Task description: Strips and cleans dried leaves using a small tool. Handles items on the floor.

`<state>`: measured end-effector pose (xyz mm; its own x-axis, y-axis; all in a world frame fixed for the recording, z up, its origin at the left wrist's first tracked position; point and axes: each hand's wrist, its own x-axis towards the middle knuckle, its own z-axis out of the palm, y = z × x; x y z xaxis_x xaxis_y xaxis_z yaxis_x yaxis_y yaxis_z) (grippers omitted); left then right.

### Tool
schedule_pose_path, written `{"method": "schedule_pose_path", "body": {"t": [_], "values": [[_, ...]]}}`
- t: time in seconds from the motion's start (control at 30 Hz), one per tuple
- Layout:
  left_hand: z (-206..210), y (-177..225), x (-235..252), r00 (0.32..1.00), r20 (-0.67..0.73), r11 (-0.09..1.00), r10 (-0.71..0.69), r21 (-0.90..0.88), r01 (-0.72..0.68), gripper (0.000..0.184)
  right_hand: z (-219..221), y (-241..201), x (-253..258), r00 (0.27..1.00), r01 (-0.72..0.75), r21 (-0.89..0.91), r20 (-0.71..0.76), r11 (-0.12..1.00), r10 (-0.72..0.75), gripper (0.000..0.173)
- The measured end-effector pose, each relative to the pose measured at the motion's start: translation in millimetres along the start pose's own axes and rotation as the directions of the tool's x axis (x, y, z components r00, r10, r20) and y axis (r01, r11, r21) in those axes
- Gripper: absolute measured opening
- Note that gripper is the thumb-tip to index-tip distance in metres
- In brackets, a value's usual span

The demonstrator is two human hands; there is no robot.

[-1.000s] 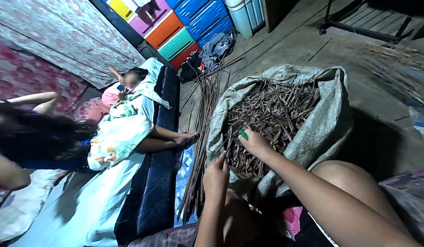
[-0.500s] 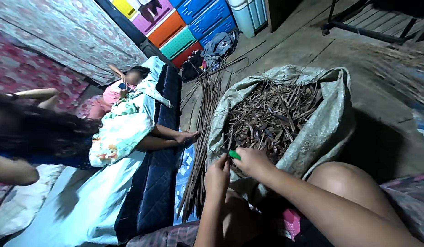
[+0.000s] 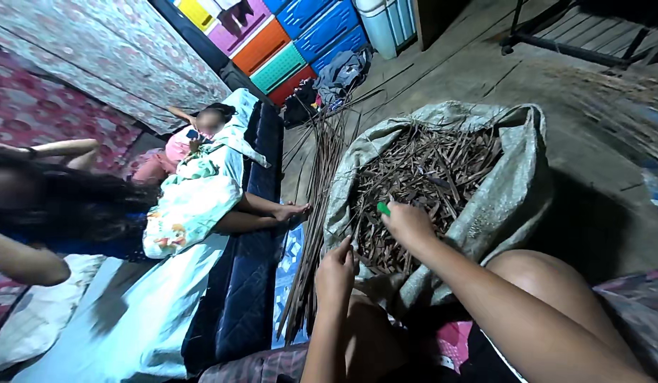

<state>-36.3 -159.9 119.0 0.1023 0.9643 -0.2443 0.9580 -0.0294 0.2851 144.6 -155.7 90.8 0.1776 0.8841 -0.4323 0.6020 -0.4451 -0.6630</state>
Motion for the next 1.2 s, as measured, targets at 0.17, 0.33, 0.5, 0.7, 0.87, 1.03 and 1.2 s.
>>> {"method": "schedule_pose_path", "body": {"t": [0.17,0.33,0.5,0.7,0.87,1.03,1.2], "values": [[1.7,9.7,3.4,1.0,0.017,0.999,-0.01,0.031,0.01,0.037,31.2,-10.1,-20.1,0.959,0.199,0.019,0.203,0.98,-0.199,0.036],[10.8,13.0,7.6,0.999,0.04,0.999,-0.026,0.048,0.024,0.037,29.4,-4.5,-8.9,0.983,0.122,-0.077,0.149,0.99,-0.11,0.037],[8.6,9.4,5.2,1.0,0.021,1.0,-0.005,0.03,0.004,0.038,5.9,17.4,21.5,0.991,-0.113,-0.004,-0.078,0.994,0.113,0.039],[4.4,5.9,8.4,1.0,0.021,0.999,-0.015,-0.038,0.016,0.037,20.0,-4.6,-5.9,0.977,0.162,0.061,0.127,0.985,-0.169,0.037],[4.3,5.4,5.7,1.0,-0.003,1.0,0.007,-0.013,-0.007,0.038,22.7,-2.7,-9.0,0.975,0.151,-0.049,0.171,0.987,-0.141,0.037],[6.3,6.6,7.2,1.0,-0.008,0.999,0.029,-0.036,-0.029,0.038,21.3,-3.4,0.7,0.996,0.07,-0.123,0.061,0.99,-0.063,0.035],[1.9,5.8,7.6,1.0,0.026,0.996,0.006,-0.092,-0.003,0.036,14.9,1.4,7.3,0.998,-0.011,-0.055,-0.063,0.998,0.007,0.036]]}}
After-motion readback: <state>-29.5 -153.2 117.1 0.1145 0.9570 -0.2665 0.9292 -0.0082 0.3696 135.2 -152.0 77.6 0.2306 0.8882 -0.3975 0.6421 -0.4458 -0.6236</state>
